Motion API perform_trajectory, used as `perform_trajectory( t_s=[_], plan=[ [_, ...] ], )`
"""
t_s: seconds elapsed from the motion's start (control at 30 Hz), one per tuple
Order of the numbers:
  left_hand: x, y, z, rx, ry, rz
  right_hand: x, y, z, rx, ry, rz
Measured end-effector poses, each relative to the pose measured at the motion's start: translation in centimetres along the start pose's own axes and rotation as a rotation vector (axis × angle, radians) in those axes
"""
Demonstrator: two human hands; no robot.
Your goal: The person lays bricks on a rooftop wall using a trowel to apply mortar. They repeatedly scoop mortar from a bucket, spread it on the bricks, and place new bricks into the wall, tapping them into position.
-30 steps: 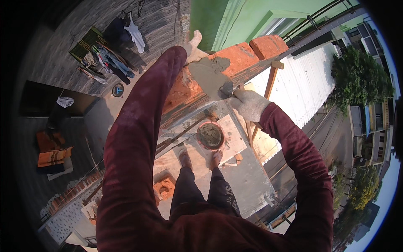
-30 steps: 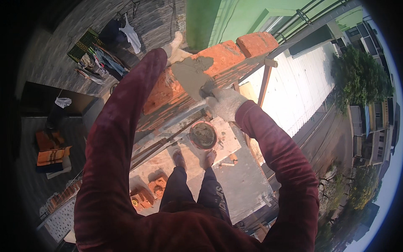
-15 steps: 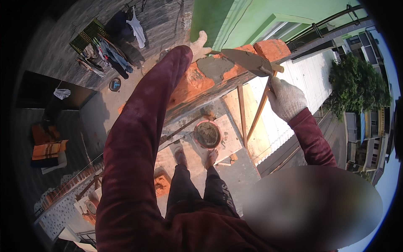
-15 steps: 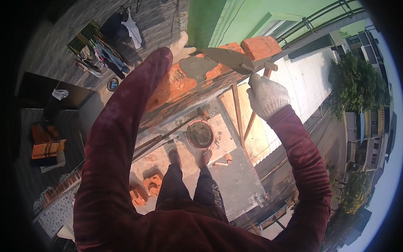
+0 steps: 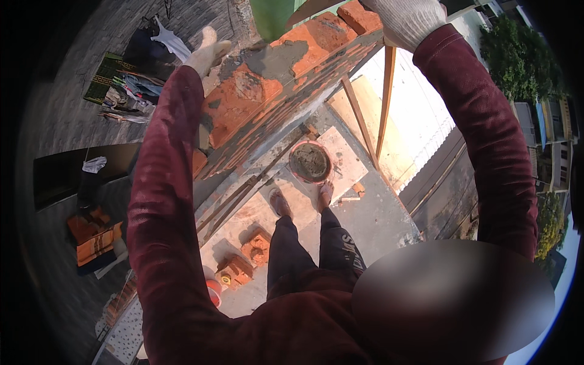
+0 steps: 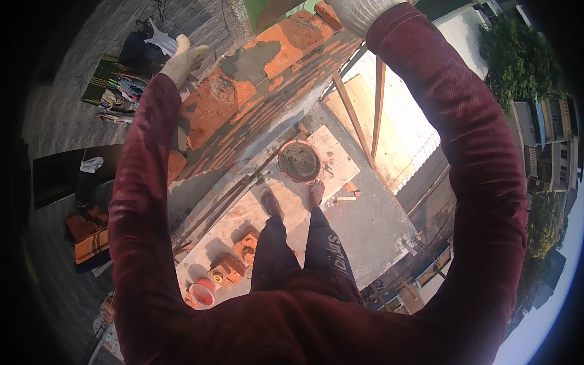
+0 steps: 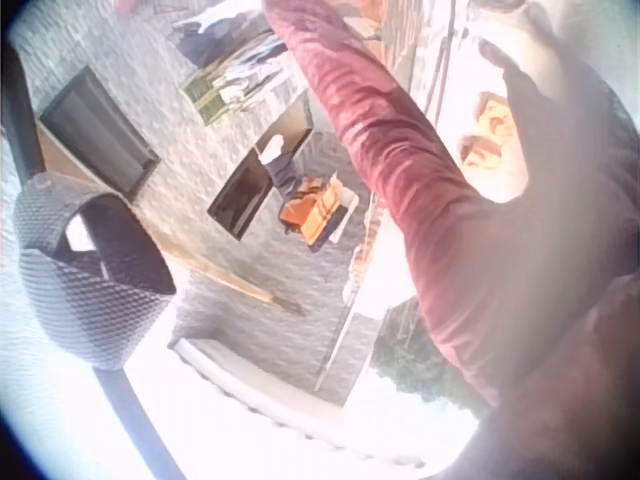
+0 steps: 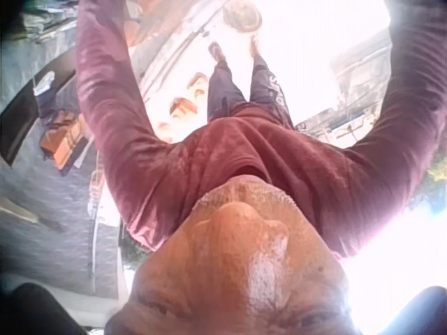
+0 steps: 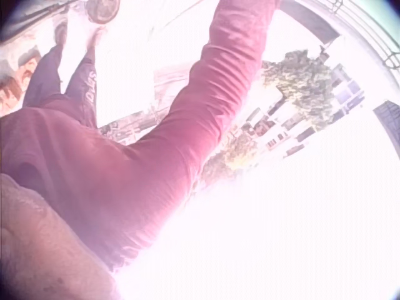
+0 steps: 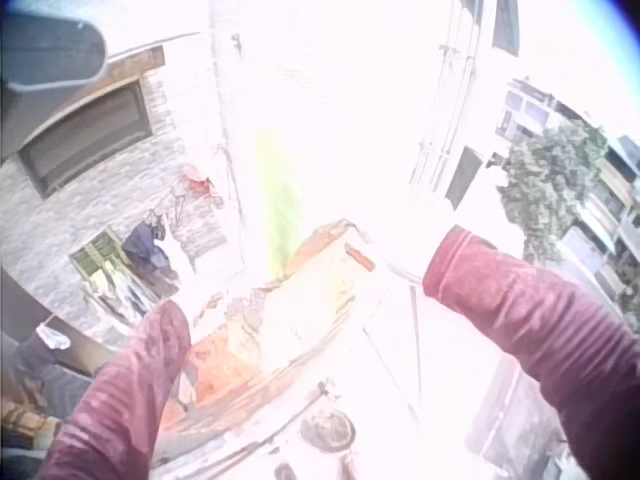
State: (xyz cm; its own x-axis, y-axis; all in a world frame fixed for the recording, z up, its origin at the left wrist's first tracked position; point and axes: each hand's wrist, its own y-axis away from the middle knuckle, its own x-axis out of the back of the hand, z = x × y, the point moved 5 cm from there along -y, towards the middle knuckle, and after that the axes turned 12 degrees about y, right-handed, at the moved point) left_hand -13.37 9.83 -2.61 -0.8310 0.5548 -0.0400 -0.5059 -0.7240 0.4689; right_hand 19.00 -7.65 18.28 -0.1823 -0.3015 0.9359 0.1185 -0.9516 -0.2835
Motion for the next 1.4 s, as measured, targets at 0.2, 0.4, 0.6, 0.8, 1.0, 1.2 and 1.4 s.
perform_trajectory(
  t_s=[0.2,0.4,0.6,0.8,1.0,1.2,1.4],
  plan=[
    [-4.8,19.1,1.4,-0.436,0.281,-0.417,-6.2,24.3,0.4,-0.239,-0.103,-0.747],
    [-18.9,26.9,-28.1,0.412,-0.134,-0.302,-38.8,41.9,-15.5,-0.256,-0.276,-1.315],
    [-21.3,37.9,-47.0,0.225,-0.721,-0.458,-59.8,46.3,-24.3,-0.407,-0.209,-1.236],
    [-20.1,37.9,-47.6,0.302,-0.656,-0.339,-64.2,50.7,-28.4,-0.538,-0.546,-1.204],
    [-18.4,34.3,-40.6,0.529,-0.33,-0.495,-63.3,55.4,-31.0,-0.603,-0.88,-1.124],
    [-12.3,23.8,-15.9,0.098,0.145,-0.387,-60.5,60.5,-29.3,-0.727,-0.895,-1.071],
    [-5.0,8.9,2.4,-0.539,-0.425,0.033,-35.4,51.1,-20.6,-0.825,-1.259,-0.996]
  ],
)
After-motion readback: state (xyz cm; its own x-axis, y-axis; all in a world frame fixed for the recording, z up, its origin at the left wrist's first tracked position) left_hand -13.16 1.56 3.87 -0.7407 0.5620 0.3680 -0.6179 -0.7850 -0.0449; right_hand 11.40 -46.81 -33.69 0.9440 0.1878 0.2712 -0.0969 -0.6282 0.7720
